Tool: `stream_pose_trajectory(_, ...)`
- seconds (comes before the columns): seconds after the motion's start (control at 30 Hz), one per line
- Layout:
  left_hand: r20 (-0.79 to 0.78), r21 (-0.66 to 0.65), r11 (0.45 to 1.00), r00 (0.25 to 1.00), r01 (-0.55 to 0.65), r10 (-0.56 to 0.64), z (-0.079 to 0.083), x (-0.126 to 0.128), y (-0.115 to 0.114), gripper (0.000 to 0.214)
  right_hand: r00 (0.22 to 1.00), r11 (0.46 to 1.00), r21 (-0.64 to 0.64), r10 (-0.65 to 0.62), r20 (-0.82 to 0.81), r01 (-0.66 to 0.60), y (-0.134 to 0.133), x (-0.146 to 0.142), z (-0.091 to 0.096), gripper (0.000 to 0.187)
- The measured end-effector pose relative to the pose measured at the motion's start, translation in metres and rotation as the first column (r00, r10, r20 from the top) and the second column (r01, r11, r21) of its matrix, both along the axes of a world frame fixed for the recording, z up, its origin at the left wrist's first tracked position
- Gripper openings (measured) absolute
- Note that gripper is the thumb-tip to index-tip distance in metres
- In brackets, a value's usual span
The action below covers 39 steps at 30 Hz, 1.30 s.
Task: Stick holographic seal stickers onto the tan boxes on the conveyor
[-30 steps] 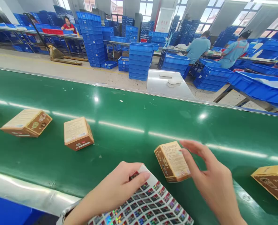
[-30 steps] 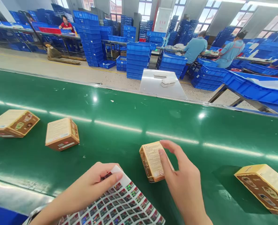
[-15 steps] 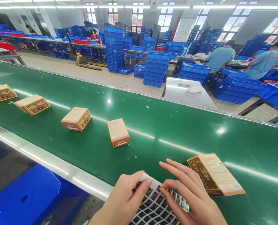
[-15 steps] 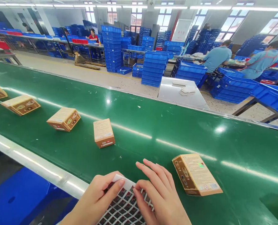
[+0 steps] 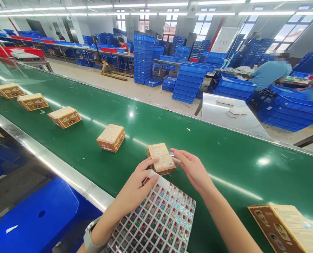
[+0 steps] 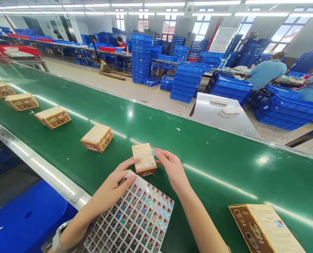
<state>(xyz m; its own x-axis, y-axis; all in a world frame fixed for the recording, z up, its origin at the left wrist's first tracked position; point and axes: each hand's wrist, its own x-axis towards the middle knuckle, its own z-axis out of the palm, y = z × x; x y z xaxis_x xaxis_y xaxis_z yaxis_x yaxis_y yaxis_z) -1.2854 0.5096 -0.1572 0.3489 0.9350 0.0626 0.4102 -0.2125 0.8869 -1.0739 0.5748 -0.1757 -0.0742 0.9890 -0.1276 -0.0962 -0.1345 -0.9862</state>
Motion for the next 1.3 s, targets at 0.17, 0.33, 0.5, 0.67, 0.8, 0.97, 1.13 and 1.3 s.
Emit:
stream_pose_trajectory(0.17,0.010,0.009,1.000,1.000,-0.011,0.010,-0.004,0.011,0.000,0.033,0.999,0.999,-0.045,-0.004,0.043,0.006,0.010,-0.006,0.001,0.037)
stream_pose_trajectory(0.33,0.022,0.001,1.000,0.999,0.023,-0.023,-0.006,0.023,-0.003,0.031,0.994,0.999,-0.045,-0.007,0.105,0.012,0.006,0.005,0.005,0.034)
stream_pose_trajectory(0.5,0.032,-0.010,0.998,0.998,0.058,-0.057,-0.007,0.033,-0.006,0.031,0.988,0.999,-0.016,-0.032,0.154,0.035,0.003,0.015,0.003,0.037)
stream_pose_trajectory(0.67,0.041,-0.026,0.995,0.995,0.094,-0.093,-0.006,0.042,-0.010,0.028,0.969,0.998,0.034,-0.063,0.240,0.056,-0.002,0.027,-0.002,0.039)
stream_pose_trajectory(0.8,0.039,-0.027,0.993,0.992,0.117,-0.116,-0.005,0.049,-0.012,0.029,0.930,0.990,0.099,-0.129,0.344,0.101,-0.008,0.035,-0.002,0.039)
stream_pose_trajectory(0.97,0.045,-0.021,0.989,0.989,0.145,-0.144,-0.003,0.062,-0.017,0.030,0.880,0.965,0.180,-0.251,0.404,0.193,-0.013,0.046,-0.001,0.045)
stream_pose_trajectory(1.13,0.136,-0.028,0.990,0.982,0.135,-0.130,0.007,0.065,-0.012,0.029,0.895,0.959,0.179,-0.271,0.355,0.219,-0.021,0.077,-0.001,0.048)
stream_pose_trajectory(1.3,0.429,-0.236,0.928,0.888,0.289,-0.167,0.026,0.059,0.032,0.038,0.976,0.967,0.153,-0.190,-0.106,0.205,-0.048,0.125,0.022,0.048)
